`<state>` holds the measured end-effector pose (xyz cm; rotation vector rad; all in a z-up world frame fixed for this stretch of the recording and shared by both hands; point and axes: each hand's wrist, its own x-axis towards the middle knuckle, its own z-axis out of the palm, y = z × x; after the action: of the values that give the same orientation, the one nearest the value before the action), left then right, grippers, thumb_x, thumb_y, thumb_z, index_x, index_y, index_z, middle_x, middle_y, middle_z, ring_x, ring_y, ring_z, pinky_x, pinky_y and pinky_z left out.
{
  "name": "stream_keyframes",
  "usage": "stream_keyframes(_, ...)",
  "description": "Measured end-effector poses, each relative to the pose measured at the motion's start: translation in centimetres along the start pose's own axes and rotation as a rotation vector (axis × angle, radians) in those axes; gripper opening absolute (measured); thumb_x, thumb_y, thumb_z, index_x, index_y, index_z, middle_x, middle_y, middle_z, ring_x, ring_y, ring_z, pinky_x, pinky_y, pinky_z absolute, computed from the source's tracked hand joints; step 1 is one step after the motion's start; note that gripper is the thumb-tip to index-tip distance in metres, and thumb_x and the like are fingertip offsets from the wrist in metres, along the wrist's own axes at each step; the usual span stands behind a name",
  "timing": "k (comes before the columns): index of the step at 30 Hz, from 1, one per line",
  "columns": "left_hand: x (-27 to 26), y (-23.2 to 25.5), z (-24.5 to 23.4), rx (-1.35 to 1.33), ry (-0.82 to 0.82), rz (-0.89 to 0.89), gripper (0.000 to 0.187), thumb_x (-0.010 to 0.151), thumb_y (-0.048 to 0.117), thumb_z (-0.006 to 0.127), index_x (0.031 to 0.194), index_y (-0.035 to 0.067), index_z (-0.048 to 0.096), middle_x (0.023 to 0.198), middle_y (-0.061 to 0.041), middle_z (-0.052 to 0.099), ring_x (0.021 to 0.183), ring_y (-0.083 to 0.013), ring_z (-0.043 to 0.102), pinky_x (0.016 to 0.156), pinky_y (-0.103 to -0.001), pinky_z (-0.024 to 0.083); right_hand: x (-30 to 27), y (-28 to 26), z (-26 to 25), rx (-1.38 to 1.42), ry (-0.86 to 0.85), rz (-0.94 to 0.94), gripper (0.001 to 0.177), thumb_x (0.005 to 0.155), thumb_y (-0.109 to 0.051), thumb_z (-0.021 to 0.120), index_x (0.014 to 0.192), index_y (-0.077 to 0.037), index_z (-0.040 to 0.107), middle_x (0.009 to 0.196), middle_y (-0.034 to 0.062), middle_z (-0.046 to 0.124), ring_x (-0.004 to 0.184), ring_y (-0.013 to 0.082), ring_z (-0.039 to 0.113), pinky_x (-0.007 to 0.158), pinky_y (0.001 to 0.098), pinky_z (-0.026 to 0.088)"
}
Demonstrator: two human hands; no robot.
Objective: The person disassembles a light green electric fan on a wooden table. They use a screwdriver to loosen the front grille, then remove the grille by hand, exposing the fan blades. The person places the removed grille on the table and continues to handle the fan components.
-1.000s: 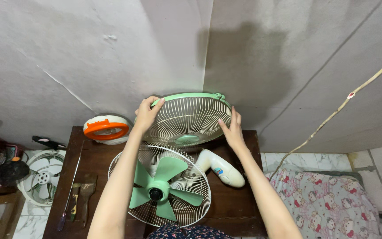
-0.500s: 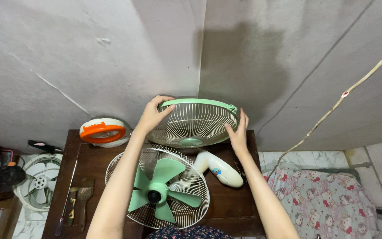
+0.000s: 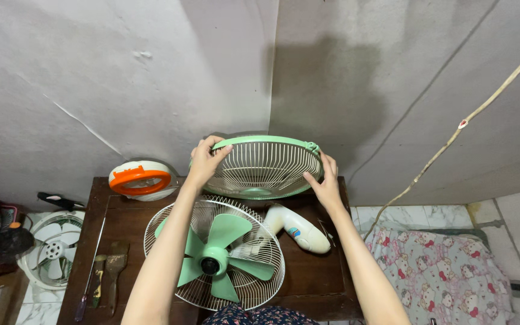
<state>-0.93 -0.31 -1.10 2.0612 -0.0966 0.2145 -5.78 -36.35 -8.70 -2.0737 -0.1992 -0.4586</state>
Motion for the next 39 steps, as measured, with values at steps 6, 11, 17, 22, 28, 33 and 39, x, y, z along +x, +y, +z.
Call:
stream_keyframes(6, -0.6, 2.0, 0.2, 0.012, 0.013, 0.169, 0.031, 0.090, 0.039, 0.078, 0.099, 0.010, 0.074, 0.084, -0.004, 0.065, 0.089, -0.0202, 0.056, 0.095, -0.035, 0.036, -2.0, -1.2, -1.4, -0.102, 0.100, -0.016, 0.076, 0.091, -0.028, 0.076, 0.155, -0.005, 0.042, 0.150, 0.0149, 0.045, 0.139, 0.0325, 0.041, 0.118, 0.0450, 0.033)
stream_keyframes(11, -1.6, 5.0, -0.4, -0.061, 0.007, 0.222, 0.031, 0.090, 0.039, 0.077, 0.100, 0.010, 0.072, 0.087, -0.002, 0.066, 0.091, -0.0180, 0.057, 0.091, -0.034, 0.041, -3.3, -4.0, -3.6, -0.153, 0.212, -0.098, 0.077, 0.094, -0.030, 0.075, 0.158, -0.005, 0.040, 0.149, 0.0155, 0.045, 0.136, 0.0330, 0.040, 0.119, 0.0453, 0.030)
stream_keyframes(17, -4.4, 8.2, -1.5, -0.165, 0.016, 0.266, 0.029, 0.090, 0.035, 0.077, 0.100, 0.008, 0.071, 0.087, -0.003, 0.061, 0.089, -0.0176, 0.054, 0.087, -0.031, 0.043, -5.4, -8.2, -5.8, -0.149, 0.280, -0.143, 0.076, 0.097, -0.032, 0.074, 0.159, -0.005, 0.040, 0.150, 0.0155, 0.044, 0.140, 0.0331, 0.039, 0.122, 0.0453, 0.029)
stream_keyframes(22, -7.7, 10.0, -3.7, -0.213, 0.075, 0.387, 0.024, 0.090, 0.026, 0.076, 0.092, 0.004, 0.068, 0.084, -0.002, 0.058, 0.086, -0.0177, 0.050, 0.085, -0.032, 0.038, -7.9, -11.5, -6.3, -0.144, 0.311, -0.180, 0.076, 0.096, -0.033, 0.076, 0.157, -0.004, 0.040, 0.151, 0.0155, 0.043, 0.142, 0.0329, 0.038, 0.122, 0.0442, 0.029)
stream_keyframes(28, -11.4, 10.7, -5.8, -0.259, 0.246, 0.401, 0.024, 0.094, 0.019, 0.076, 0.079, 0.003, 0.065, 0.073, 0.000, 0.054, 0.079, -0.0167, 0.046, 0.083, -0.031, 0.036, -11.1, -14.3, -5.4, -0.058, 0.335, -0.212, 0.082, 0.088, -0.015, 0.083, 0.156, -0.006, 0.039, 0.154, 0.0126, 0.037, 0.147, 0.0303, 0.038, 0.125, 0.0441, 0.033)
stream_keyframes(33, -14.1, 10.2, -6.4, -0.342, 0.446, 0.460, 0.032, 0.092, 0.010, 0.080, 0.070, 0.004, 0.057, 0.068, 0.000, 0.052, 0.076, -0.0166, 0.047, 0.084, -0.031, 0.039, -12.8, -16.4, -4.5, 0.174, 0.264, -0.156, 0.094, 0.083, 0.011, 0.075, 0.164, -0.012, 0.032, 0.168, 0.0096, 0.016, 0.161, 0.0327, 0.024, 0.129, 0.0433, 0.033)
stream_keyframes(39, -16.8, 9.3, -6.7, -0.338, 0.576, 0.458, 0.031, 0.086, 0.006, 0.081, 0.068, 0.005, 0.056, 0.066, 0.000, 0.052, 0.077, -0.0182, 0.044, 0.084, -0.031, 0.037, -14.0, -18.8, -4.9, 0.508, 0.185, 0.075, 0.107, 0.080, 0.011, 0.075, 0.164, -0.018, 0.016, 0.168, 0.0053, 0.007, 0.153, 0.0320, 0.032, 0.113, 0.0488, 0.046)
